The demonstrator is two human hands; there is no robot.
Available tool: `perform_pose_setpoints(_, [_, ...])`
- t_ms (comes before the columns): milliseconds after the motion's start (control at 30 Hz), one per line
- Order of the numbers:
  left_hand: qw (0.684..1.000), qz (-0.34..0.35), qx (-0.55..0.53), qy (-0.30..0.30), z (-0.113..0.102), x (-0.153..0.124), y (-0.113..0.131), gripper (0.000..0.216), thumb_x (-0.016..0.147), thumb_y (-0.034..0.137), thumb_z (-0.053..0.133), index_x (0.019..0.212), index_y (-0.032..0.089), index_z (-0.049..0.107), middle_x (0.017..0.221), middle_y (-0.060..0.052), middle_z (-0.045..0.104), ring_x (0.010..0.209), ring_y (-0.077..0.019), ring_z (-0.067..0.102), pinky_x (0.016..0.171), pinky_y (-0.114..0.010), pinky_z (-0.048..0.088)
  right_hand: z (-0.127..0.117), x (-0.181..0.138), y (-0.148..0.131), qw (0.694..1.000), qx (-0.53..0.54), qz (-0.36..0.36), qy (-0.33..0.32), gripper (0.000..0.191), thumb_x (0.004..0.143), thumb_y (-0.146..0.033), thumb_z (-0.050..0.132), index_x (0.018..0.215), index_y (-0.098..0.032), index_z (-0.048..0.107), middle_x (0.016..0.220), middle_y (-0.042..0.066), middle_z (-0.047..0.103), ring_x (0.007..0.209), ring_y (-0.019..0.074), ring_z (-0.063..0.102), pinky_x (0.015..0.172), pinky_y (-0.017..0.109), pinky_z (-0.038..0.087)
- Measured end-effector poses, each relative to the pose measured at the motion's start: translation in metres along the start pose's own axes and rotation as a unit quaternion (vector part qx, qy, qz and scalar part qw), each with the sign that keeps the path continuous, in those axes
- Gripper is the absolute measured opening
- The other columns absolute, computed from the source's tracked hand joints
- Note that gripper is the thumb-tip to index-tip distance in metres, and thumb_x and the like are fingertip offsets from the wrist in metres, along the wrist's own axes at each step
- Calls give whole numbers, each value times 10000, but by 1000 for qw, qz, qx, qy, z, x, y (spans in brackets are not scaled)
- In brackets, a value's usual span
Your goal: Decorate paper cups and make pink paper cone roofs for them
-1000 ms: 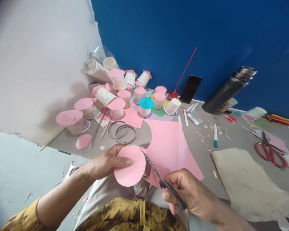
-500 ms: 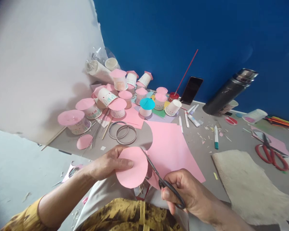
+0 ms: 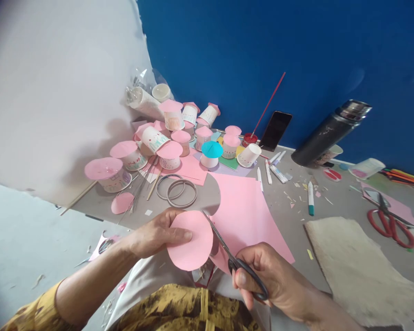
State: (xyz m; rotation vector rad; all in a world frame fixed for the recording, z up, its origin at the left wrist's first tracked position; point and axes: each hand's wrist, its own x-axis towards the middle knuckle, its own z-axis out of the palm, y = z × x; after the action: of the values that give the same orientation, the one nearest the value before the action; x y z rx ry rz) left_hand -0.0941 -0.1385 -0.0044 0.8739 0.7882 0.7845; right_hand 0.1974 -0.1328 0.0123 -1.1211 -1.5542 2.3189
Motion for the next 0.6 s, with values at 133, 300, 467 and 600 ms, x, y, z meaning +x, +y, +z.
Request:
perform_pose_setpoints(133, [1000,-7,3,11,-1,1,0,447,645,423,899,959,115,820,895,-107,782,780,-209,703,685,-271,565,-1,1,0,1000,-12,1,0,621,797,-751,729,781,-140,620,519,-25,550,461,57,315,436,203,202])
perform_pose_setpoints(300, [1000,-21,-9,15,-1,0,3,466,598,418,910,948,122,822,868,-98,786,761,-216,712,671,-278,567,-1,0,1,1000,-24,2,1,622,786,-754,735,725,-152,593,514,-25,548,452,52,315,434,212,191])
perform_pose_setpoints(467, [999,-28,-21,25,-3,1,2,423,577,395,914,891,128,821,836,-88,783,742,-213,708,663,-280,563,-5,2,6,1000,-26,0,0,614,812,-740,725,727,-145,598,525,-14,575,459,50,317,449,217,187])
perform_pose_setpoints(600, [999,-31,-14,22,-4,2,3,389,569,370,907,862,129,822,800,-71,773,707,-189,687,636,-262,544,-7,3,5,1000,-19,-1,-14,609,846,-739,690,790,-137,611,558,-9,597,481,53,331,461,210,193])
